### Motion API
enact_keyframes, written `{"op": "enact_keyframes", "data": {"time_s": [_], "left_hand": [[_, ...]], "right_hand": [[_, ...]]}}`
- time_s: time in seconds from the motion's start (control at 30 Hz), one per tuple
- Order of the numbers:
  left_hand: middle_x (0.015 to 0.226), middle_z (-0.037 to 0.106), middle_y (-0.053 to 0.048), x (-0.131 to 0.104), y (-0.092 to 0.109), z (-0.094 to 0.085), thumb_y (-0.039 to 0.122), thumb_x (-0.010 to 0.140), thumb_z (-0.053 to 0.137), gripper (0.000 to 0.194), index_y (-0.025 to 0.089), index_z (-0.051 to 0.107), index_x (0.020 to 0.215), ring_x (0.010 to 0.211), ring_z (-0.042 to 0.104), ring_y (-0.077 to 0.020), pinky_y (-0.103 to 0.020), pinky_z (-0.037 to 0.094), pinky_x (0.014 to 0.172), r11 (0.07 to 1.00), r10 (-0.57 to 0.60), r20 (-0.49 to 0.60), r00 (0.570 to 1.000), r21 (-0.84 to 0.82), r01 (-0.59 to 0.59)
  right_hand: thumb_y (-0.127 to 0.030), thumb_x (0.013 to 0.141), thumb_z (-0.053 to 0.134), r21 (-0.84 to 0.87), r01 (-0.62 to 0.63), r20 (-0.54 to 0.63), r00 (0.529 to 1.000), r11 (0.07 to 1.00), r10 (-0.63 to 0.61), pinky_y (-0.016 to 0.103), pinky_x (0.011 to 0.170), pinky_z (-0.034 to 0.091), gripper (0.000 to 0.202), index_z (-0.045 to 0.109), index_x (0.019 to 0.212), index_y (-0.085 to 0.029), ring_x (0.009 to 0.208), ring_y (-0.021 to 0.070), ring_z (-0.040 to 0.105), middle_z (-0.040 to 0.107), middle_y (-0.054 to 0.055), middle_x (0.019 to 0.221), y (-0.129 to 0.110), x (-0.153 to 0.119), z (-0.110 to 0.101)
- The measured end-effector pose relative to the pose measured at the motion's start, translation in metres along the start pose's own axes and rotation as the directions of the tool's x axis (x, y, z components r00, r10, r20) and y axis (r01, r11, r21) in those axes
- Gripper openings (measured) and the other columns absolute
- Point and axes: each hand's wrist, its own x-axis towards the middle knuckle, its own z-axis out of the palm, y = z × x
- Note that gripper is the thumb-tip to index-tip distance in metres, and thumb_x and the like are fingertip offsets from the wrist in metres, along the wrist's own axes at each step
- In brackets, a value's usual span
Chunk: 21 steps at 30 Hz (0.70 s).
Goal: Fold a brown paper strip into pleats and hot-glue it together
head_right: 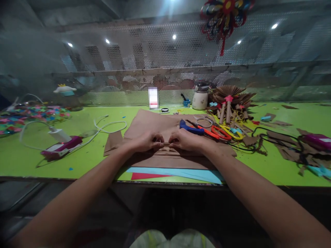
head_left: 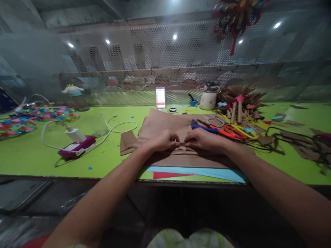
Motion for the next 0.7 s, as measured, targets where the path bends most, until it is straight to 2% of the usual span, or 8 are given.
{"op": "enact_keyframes", "data": {"time_s": [0.17,0.33,0.47,0.7], "left_hand": [[0.067,0.056,0.0,0.001,-0.003,-0.002,0.032,0.077,0.05,0.021,0.016,0.061,0.084,0.058,0.046,-0.0103,-0.019,0.032,0.052,0.991,0.077,0.001,0.997,0.108,-0.077],[0.066,0.055,0.0,0.0,-0.002,-0.002,0.025,0.077,0.05,0.015,0.015,0.06,0.079,0.058,0.044,-0.0095,-0.019,0.033,0.054,0.977,0.121,0.009,0.993,0.177,-0.121],[0.069,0.056,-0.001,-0.002,0.001,-0.002,0.021,0.077,0.047,0.015,0.015,0.061,0.079,0.059,0.046,-0.01,-0.019,0.034,0.056,0.967,0.127,0.005,0.992,0.223,-0.125],[0.075,0.06,-0.003,-0.007,0.007,-0.012,0.013,0.072,0.047,0.024,0.017,0.065,0.087,0.061,0.049,-0.0115,-0.02,0.035,0.057,0.953,0.102,0.045,0.994,0.282,-0.111]], "right_hand": [[-0.024,0.08,0.05,-0.035,0.047,-0.025,0.999,0.998,-0.048,0.022,0.065,0.039,0.022,0.067,0.089,-0.014,0.071,0.0135,0.055,0.065,0.007,0.079,0.007,0.001,0.003],[-0.021,0.079,0.049,-0.078,0.049,-0.032,0.998,0.996,-0.052,0.021,0.062,0.038,0.019,0.067,0.085,-0.014,0.067,0.0123,0.053,0.063,0.005,0.076,0.001,-0.001,0.003],[-0.018,0.078,0.049,-0.106,0.035,-0.03,0.999,0.994,-0.039,0.021,0.061,0.036,0.018,0.066,0.084,-0.014,0.068,0.0126,0.053,0.063,0.005,0.077,-0.003,-0.003,0.002],[-0.012,0.076,0.049,-0.109,0.007,0.037,0.999,0.994,-0.003,0.02,0.059,0.034,0.018,0.063,0.086,-0.016,0.069,0.0131,0.053,0.063,0.005,0.081,-0.003,-0.007,-0.004]]}}
